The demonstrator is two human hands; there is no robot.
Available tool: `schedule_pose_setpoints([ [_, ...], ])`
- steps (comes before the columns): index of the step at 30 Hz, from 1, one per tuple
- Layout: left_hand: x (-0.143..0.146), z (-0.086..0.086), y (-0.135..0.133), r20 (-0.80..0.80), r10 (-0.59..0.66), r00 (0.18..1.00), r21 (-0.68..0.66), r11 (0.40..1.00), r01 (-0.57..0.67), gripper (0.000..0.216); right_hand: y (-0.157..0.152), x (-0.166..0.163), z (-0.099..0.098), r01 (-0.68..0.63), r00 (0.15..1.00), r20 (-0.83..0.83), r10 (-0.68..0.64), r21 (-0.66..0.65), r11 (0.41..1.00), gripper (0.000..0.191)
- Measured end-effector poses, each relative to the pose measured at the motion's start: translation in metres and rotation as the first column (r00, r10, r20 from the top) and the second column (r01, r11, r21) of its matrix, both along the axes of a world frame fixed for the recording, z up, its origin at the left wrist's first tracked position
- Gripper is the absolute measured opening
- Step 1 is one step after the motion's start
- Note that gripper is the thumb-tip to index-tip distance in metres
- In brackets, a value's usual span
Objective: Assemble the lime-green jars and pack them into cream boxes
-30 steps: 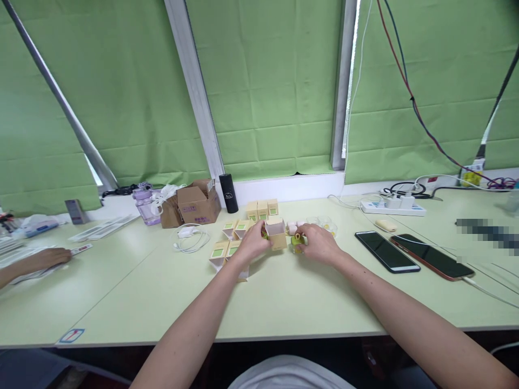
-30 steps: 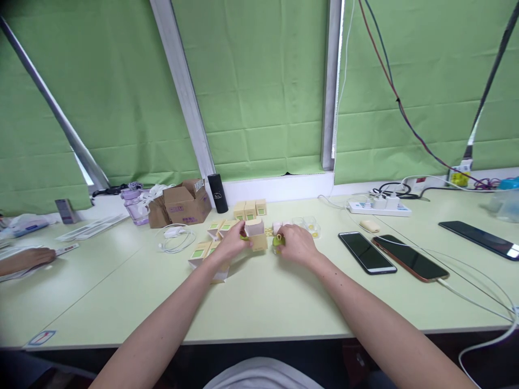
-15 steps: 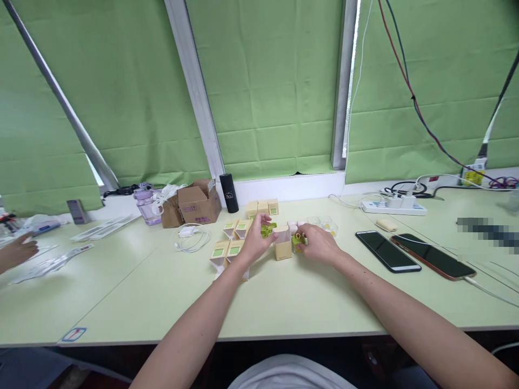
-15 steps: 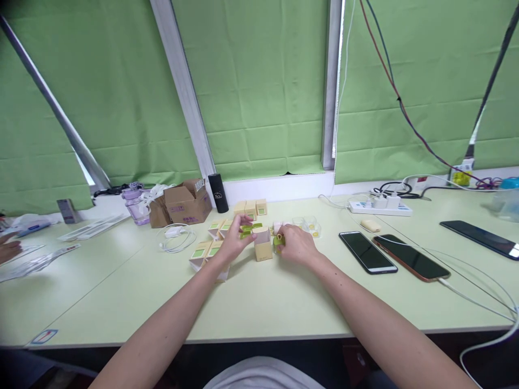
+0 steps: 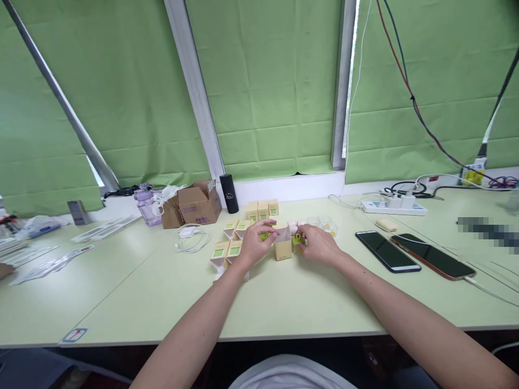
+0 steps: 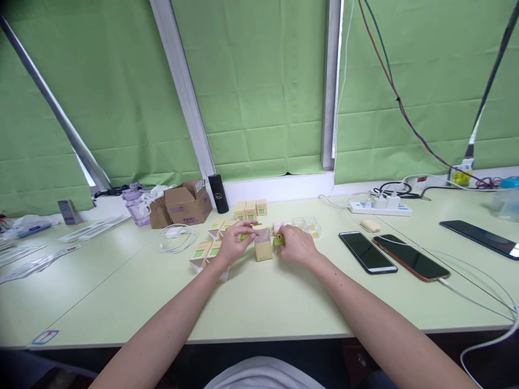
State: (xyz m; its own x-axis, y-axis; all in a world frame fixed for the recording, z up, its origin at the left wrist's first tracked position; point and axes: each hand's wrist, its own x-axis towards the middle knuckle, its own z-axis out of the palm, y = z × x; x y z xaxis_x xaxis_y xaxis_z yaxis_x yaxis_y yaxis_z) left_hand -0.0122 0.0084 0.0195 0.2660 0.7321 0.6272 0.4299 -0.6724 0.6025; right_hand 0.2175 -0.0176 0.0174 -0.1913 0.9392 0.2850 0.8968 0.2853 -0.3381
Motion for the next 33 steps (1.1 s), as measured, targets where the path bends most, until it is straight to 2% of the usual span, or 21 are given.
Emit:
schedule_pose_setpoints([
  [4,0.004,-0.004,0.003,0.051,0.033,0.998,-0.019,0.999,-0.032,0.018,0.000,0.000,0.000,0.002,1.000,-0.003,-0.002,-0.010,1.000,0.020],
  [9,0.009,-0.007,0.008,0.198,0.049,0.979,-0.167,0.986,-0.016,0.029,0.001,0.000,0.001,0.004,1.000,-0.005,-0.005,-0.031,1.000,0.022],
  [13,0.009,-0.011,0.014,0.369,0.014,0.929,-0.274,0.957,0.094,0.042,0.002,0.001,-0.001,-0.009,1.000,-0.022,0.008,-0.024,1.000,0.021],
  [18,0.007,-0.014,0.019,0.512,0.005,0.859,-0.399,0.887,0.233,0.055,0.003,0.001,-0.004,-0.023,0.999,-0.041,0.022,-0.020,1.000,0.020],
  [24,0.005,-0.017,0.023,0.537,0.037,0.842,-0.470,0.843,0.262,0.069,0.004,0.002,-0.003,-0.031,0.998,-0.058,0.029,-0.023,0.999,0.023],
  [33,0.002,-0.020,0.027,0.519,0.086,0.850,-0.533,0.811,0.243,0.071,0.005,0.004,-0.004,-0.057,0.997,-0.050,0.055,-0.039,0.998,0.026],
])
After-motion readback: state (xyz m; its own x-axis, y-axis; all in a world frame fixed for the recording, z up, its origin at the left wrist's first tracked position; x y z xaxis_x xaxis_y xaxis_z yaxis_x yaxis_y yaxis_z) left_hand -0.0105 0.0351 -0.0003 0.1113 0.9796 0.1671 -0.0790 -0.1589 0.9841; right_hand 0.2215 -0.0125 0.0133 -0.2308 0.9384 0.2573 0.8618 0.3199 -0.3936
